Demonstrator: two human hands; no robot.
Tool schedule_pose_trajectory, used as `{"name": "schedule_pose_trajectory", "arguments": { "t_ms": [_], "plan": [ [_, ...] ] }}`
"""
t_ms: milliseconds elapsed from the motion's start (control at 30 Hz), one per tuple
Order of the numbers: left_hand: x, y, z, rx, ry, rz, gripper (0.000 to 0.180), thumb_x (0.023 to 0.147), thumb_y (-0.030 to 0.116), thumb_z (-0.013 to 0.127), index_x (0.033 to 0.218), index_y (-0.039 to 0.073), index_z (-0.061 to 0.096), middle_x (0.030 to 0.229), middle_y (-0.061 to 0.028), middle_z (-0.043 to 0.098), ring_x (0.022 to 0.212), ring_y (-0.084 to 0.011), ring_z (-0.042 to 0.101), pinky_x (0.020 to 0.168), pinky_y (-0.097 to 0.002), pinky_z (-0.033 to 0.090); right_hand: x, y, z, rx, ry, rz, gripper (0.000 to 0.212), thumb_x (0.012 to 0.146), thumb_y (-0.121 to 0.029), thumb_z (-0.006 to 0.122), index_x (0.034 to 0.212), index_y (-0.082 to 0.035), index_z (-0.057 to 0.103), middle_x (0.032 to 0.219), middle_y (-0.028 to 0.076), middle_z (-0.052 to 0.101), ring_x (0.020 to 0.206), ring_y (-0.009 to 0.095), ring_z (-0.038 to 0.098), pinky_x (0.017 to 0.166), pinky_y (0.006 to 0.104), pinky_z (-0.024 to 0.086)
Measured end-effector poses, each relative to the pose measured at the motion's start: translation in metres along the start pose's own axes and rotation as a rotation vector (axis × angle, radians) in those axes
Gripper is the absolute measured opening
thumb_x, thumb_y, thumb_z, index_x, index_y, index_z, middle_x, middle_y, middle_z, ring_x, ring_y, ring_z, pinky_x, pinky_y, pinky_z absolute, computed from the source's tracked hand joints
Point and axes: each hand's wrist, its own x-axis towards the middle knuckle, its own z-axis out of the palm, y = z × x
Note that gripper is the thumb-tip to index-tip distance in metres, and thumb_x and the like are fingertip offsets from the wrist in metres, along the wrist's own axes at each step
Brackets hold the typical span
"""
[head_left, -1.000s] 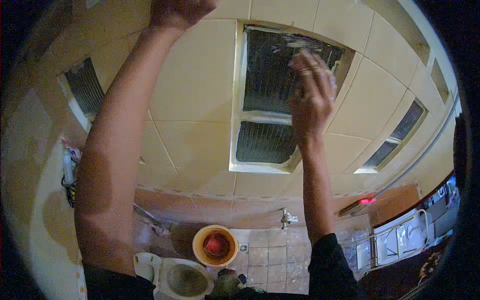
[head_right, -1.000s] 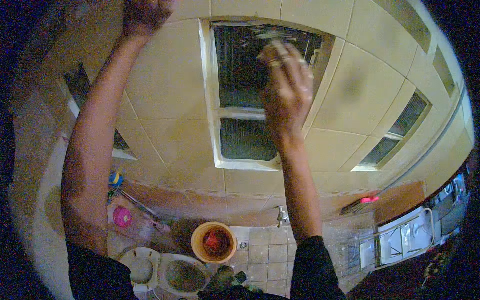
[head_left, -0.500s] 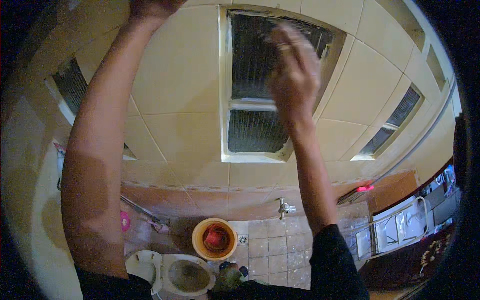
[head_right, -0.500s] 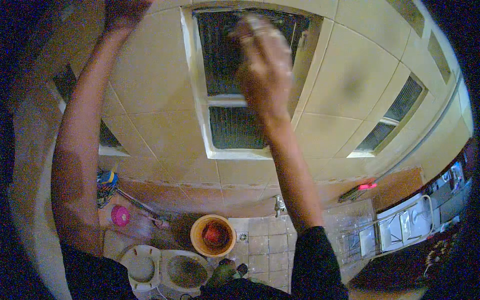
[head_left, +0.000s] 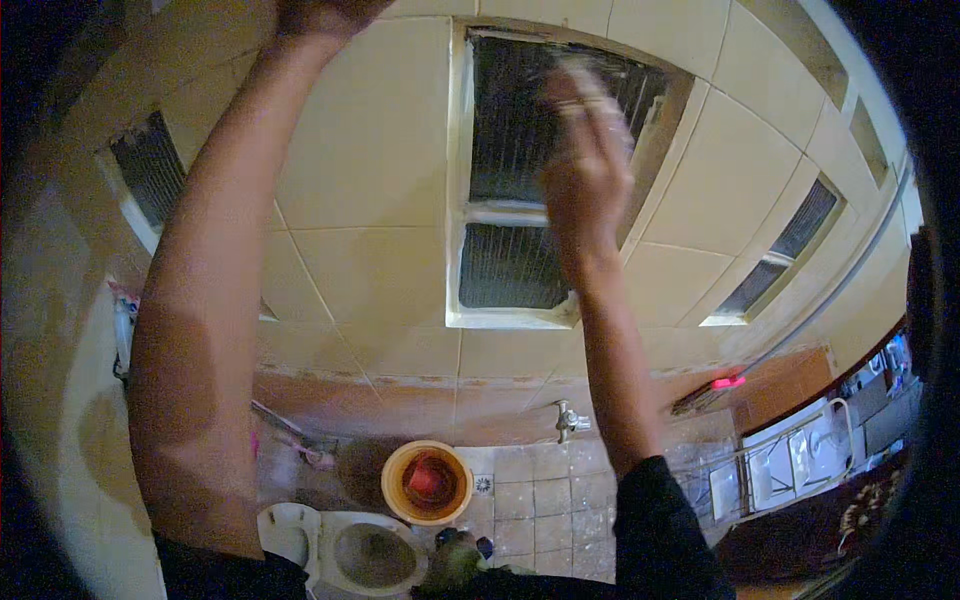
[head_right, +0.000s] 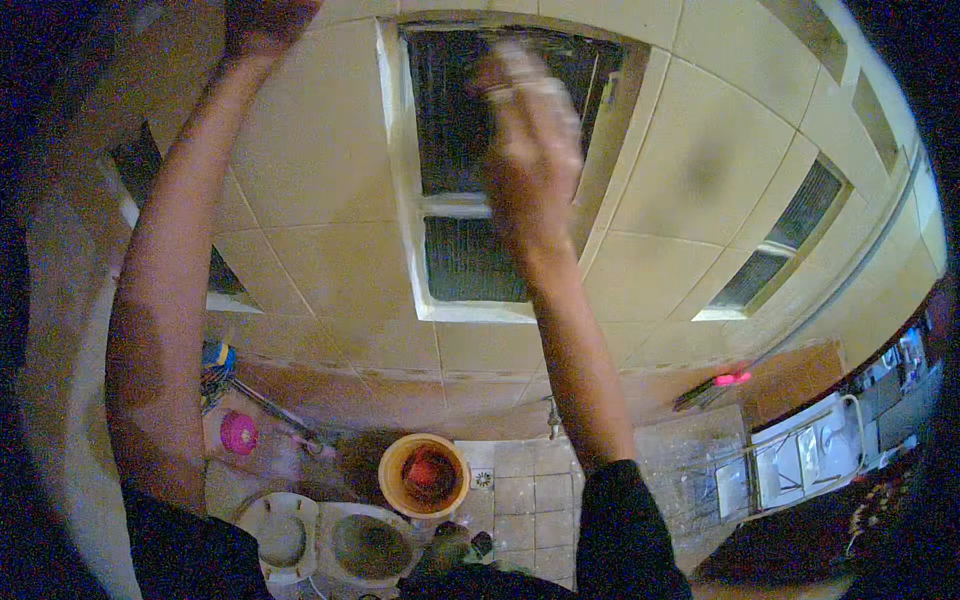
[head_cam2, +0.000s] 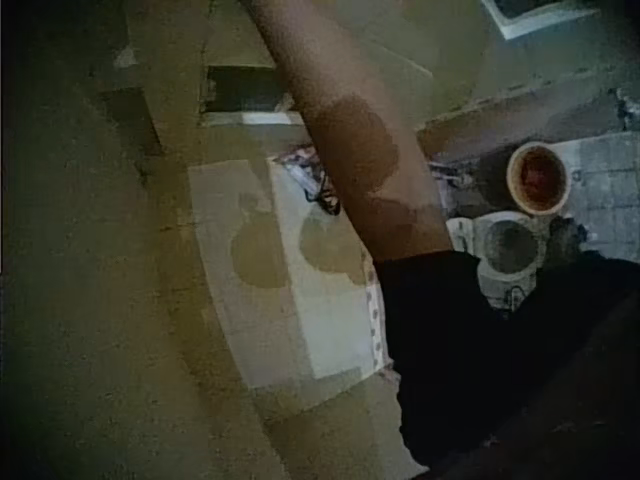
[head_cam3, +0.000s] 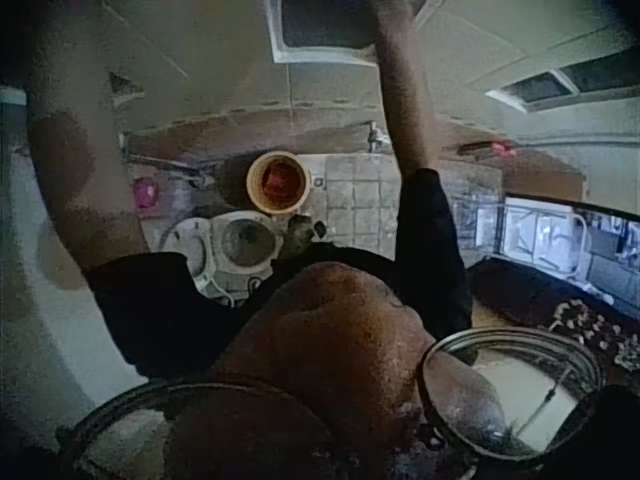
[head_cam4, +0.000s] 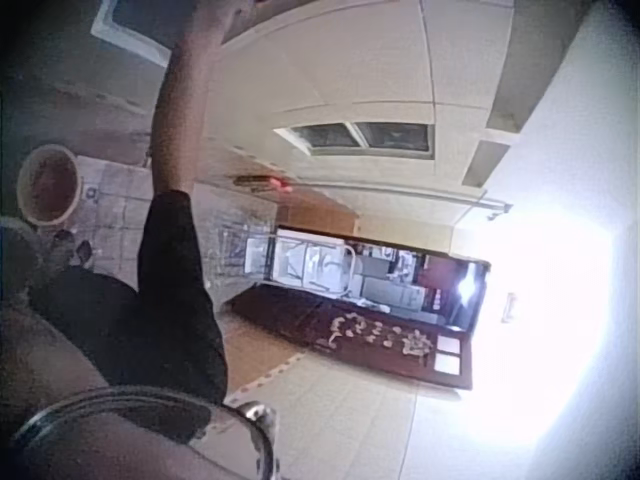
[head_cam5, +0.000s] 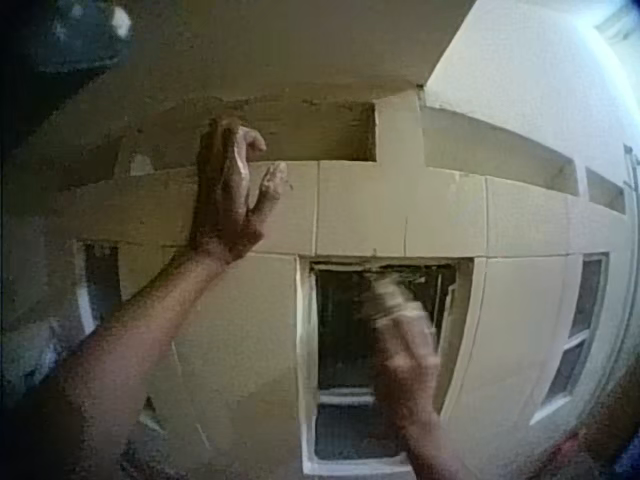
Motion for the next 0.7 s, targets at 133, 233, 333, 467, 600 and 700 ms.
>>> {"name": "schedule_pose_trajectory", "arguments": {
  "t_ms": [133,233,333,467,600,700],
  "plan": [
    [0.001,-0.001,0.002,-0.001,-0.011,0.0,0.035,0.09,0.034,0.056,0.103,0.003,0.045,0.098,-0.0155,0.043,0.096,-0.0301,0.046,0.089,-0.0458,0.038,-0.009,-0.015,0.009,-0.045,-0.066,-0.032,0.046,0.087,0.011,0.056,0.127,-0.006,0.069,0.136,0.01,0.065,0.127,0.026,0.061,0.11,0.0379,0.049],
    [0.0,0.0,0.0,0.007,0.0,0.011,0.036,0.09,0.034,0.056,0.103,0.002,0.045,0.098,-0.016,0.043,0.096,-0.031,0.046,0.089,-0.0463,0.037,0.0,-0.004,-0.003,-0.066,-0.015,-0.04,0.046,0.087,0.011,0.055,0.128,-0.007,0.068,0.137,0.009,0.064,0.129,0.027,0.06,0.112,0.0392,0.047],
    [0.0,0.006,-0.002,0.027,-0.032,-0.016,0.035,0.09,0.033,0.056,0.103,0.002,0.044,0.098,-0.0163,0.043,0.096,-0.0316,0.046,0.089,-0.0464,0.037,0.0,-0.001,-0.002,-0.124,0.111,0.154,0.049,0.087,0.012,0.054,0.129,-0.009,0.068,0.141,0.006,0.062,0.132,0.026,0.058,0.114,0.0398,0.046],
    [0.001,0.002,-0.006,0.015,-0.022,-0.015,0.034,0.09,0.031,0.055,0.103,0.002,0.044,0.099,-0.0166,0.043,0.096,-0.032,0.046,0.089,-0.0462,0.038,-0.006,-0.008,0.001,-0.049,-0.161,-0.138,0.042,0.092,0.002,0.056,0.134,-0.004,0.063,0.146,0.01,0.058,0.133,0.031,0.055,0.113,0.0431,0.044],
    [0.003,0.009,0.0,0.01,-0.008,-0.032,0.035,0.09,0.032,0.056,0.103,0.002,0.045,0.099,-0.0167,0.043,0.095,-0.0318,0.046,0.088,-0.0463,0.038,-0.004,0.004,0.005,-0.107,0.044,0.027,0.041,0.089,-0.001,0.061,0.129,-0.005,0.065,0.143,0.008,0.06,0.131,0.028,0.057,0.11,0.0429,0.047],
    [-0.001,0.002,-0.006,0.018,-0.032,-0.026,0.036,0.091,0.033,0.056,0.104,0.001,0.045,0.098,-0.0165,0.043,0.095,-0.0317,0.046,0.088,-0.0461,0.038,-0.002,-0.011,0.004,-0.05,-0.066,-0.164,0.038,0.091,-0.003,0.059,0.128,-0.006,0.066,0.139,0.006,0.062,0.127,0.028,0.06,0.11,0.042,0.048]
  ]
}}
